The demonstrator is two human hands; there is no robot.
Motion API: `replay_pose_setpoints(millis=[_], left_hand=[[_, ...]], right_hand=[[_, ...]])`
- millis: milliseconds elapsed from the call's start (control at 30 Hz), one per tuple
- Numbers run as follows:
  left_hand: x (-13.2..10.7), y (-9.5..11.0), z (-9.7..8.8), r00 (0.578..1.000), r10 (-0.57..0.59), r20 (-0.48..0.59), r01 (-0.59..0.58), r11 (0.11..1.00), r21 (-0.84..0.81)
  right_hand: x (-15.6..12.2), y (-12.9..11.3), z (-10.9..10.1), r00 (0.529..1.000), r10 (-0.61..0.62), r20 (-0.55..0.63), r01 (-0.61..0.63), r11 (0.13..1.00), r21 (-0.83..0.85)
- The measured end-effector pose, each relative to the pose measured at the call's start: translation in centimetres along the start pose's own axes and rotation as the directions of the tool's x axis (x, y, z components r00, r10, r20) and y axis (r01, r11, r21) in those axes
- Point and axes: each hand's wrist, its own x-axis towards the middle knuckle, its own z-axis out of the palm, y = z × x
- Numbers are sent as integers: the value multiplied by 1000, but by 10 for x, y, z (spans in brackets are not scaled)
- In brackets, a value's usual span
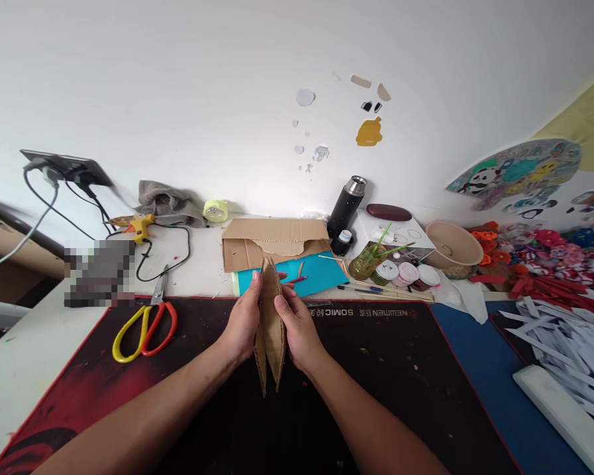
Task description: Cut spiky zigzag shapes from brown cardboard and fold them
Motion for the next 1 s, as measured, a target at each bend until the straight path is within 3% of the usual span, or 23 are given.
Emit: replay_pose_setpoints(millis=[267,367,533,767,1000], left_hand=[[2,8,-1,985,-169,-31,164,980,-113],[3,13,-2,987,-156,-35,150,978,-146],[6,28,-4,997,-74,-31,64,969,-239],[6,37,-5,971,-235,-47,208,923,-324],[5,38,-1,977,-205,-51,174,917,-360]], right_hand=[[-3,-13,1,994,62,87,-65,997,30],[-4,-13,-3,990,97,98,-102,994,43],[-3,-9,-15,991,133,27,-129,986,-104],[-4,-16,-14,988,144,59,-134,979,-154],[-2,-14,-16,989,122,79,-107,979,-175]])
